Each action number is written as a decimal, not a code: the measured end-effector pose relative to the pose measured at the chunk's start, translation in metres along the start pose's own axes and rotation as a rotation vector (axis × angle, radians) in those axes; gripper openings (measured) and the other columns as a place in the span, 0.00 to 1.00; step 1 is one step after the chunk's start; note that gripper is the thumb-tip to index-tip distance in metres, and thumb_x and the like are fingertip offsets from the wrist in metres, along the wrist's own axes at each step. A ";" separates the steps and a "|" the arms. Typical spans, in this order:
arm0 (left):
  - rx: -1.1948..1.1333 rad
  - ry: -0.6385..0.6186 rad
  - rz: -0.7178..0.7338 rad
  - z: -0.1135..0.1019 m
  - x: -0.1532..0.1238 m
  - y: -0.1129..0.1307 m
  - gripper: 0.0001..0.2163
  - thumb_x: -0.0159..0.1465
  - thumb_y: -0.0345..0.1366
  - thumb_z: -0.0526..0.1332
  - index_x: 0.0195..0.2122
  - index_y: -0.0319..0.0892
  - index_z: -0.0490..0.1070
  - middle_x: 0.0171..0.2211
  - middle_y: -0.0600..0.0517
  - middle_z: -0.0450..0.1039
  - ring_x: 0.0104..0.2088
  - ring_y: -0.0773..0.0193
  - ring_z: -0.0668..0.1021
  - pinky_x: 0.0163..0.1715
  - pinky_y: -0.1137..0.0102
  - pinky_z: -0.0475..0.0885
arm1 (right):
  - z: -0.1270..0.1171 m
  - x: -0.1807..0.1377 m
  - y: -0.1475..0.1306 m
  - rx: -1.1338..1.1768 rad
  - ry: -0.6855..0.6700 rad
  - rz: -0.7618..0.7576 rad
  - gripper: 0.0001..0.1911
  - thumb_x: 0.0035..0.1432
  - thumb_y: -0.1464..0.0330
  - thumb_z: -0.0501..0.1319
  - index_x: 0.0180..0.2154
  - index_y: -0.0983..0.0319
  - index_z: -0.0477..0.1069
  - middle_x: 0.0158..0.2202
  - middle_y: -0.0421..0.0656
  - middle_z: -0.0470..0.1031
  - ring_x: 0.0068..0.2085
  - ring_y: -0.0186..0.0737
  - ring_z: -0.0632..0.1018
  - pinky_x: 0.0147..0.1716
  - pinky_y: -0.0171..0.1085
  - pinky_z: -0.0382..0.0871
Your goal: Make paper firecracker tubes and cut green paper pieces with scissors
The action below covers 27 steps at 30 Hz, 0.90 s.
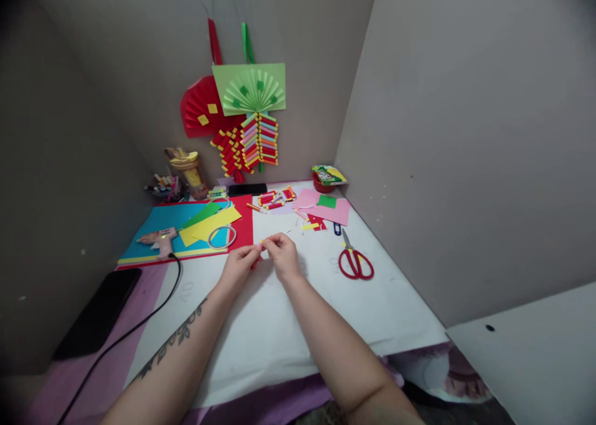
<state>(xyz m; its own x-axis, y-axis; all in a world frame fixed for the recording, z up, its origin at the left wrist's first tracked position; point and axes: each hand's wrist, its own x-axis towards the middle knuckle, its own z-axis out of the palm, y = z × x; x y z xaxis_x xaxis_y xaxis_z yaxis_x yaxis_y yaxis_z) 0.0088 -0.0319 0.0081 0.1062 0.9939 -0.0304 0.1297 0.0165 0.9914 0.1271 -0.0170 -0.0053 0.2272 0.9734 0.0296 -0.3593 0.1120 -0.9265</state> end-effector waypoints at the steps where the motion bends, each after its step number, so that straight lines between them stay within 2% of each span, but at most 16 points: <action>1: -0.004 0.006 -0.001 0.000 0.000 0.000 0.19 0.55 0.51 0.60 0.23 0.38 0.72 0.15 0.56 0.62 0.18 0.71 0.62 0.20 0.74 0.55 | -0.001 0.002 0.000 0.018 0.033 0.006 0.09 0.41 0.66 0.64 0.24 0.61 0.65 0.17 0.33 0.64 0.17 0.27 0.60 0.17 0.30 0.51; 5: -0.021 0.015 0.024 0.001 0.001 0.000 0.19 0.54 0.52 0.60 0.26 0.38 0.74 0.16 0.56 0.63 0.19 0.70 0.64 0.20 0.74 0.56 | -0.008 0.011 -0.001 0.091 0.177 0.016 0.11 0.45 0.61 0.60 0.24 0.60 0.61 0.19 0.34 0.63 0.17 0.27 0.59 0.15 0.30 0.50; 8: -0.029 0.016 0.043 0.001 0.002 0.000 0.20 0.55 0.53 0.59 0.28 0.38 0.75 0.17 0.55 0.65 0.18 0.71 0.63 0.20 0.74 0.57 | -0.013 0.014 -0.001 0.077 0.182 -0.009 0.12 0.48 0.59 0.59 0.25 0.60 0.60 0.20 0.33 0.62 0.18 0.27 0.60 0.15 0.29 0.51; 12: -0.047 -0.010 0.040 0.000 0.002 0.001 0.21 0.55 0.54 0.59 0.32 0.37 0.75 0.23 0.52 0.71 0.18 0.72 0.63 0.19 0.74 0.57 | -0.014 0.011 -0.001 -0.020 0.070 -0.076 0.14 0.45 0.63 0.62 0.35 0.59 0.63 0.23 0.34 0.67 0.20 0.28 0.63 0.18 0.29 0.55; 15: -0.099 -0.019 0.031 0.000 0.003 0.002 0.22 0.55 0.53 0.59 0.38 0.37 0.73 0.29 0.49 0.74 0.18 0.73 0.62 0.18 0.75 0.57 | -0.013 0.009 0.000 -0.129 -0.010 -0.070 0.11 0.52 0.59 0.56 0.31 0.61 0.65 0.19 0.36 0.66 0.20 0.30 0.64 0.20 0.31 0.57; 18: -0.157 -0.016 0.009 0.000 0.005 0.000 0.21 0.54 0.52 0.61 0.39 0.38 0.70 0.30 0.49 0.75 0.17 0.74 0.62 0.17 0.76 0.56 | -0.012 0.007 -0.001 -0.156 0.018 -0.116 0.11 0.48 0.60 0.60 0.29 0.60 0.64 0.21 0.36 0.66 0.22 0.31 0.66 0.21 0.31 0.58; 20: -0.182 -0.017 -0.009 -0.001 0.006 -0.003 0.19 0.54 0.50 0.62 0.37 0.39 0.68 0.28 0.51 0.75 0.16 0.74 0.61 0.16 0.77 0.55 | -0.009 0.005 -0.002 -0.144 -0.023 -0.097 0.13 0.43 0.62 0.64 0.31 0.60 0.65 0.25 0.36 0.68 0.24 0.31 0.67 0.22 0.30 0.58; 24: -0.186 -0.006 -0.024 -0.002 0.007 -0.006 0.16 0.54 0.48 0.62 0.32 0.40 0.66 0.16 0.59 0.64 0.15 0.74 0.61 0.16 0.78 0.52 | -0.006 0.001 -0.005 -0.117 -0.279 0.076 0.13 0.43 0.60 0.65 0.30 0.61 0.69 0.26 0.38 0.71 0.25 0.32 0.68 0.21 0.31 0.56; 27: -0.169 -0.006 -0.010 -0.002 0.007 -0.004 0.15 0.55 0.48 0.61 0.31 0.39 0.68 0.15 0.60 0.61 0.16 0.73 0.62 0.17 0.77 0.54 | -0.006 0.000 -0.006 -0.086 -0.282 0.102 0.13 0.43 0.59 0.66 0.28 0.61 0.70 0.25 0.38 0.72 0.23 0.31 0.67 0.20 0.30 0.55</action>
<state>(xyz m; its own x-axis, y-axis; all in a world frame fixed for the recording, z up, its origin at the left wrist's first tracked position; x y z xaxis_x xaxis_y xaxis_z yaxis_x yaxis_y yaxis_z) 0.0066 -0.0250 0.0039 0.1118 0.9929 -0.0407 -0.0366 0.0450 0.9983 0.1344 -0.0186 -0.0022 -0.0705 0.9971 0.0271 -0.2866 0.0058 -0.9580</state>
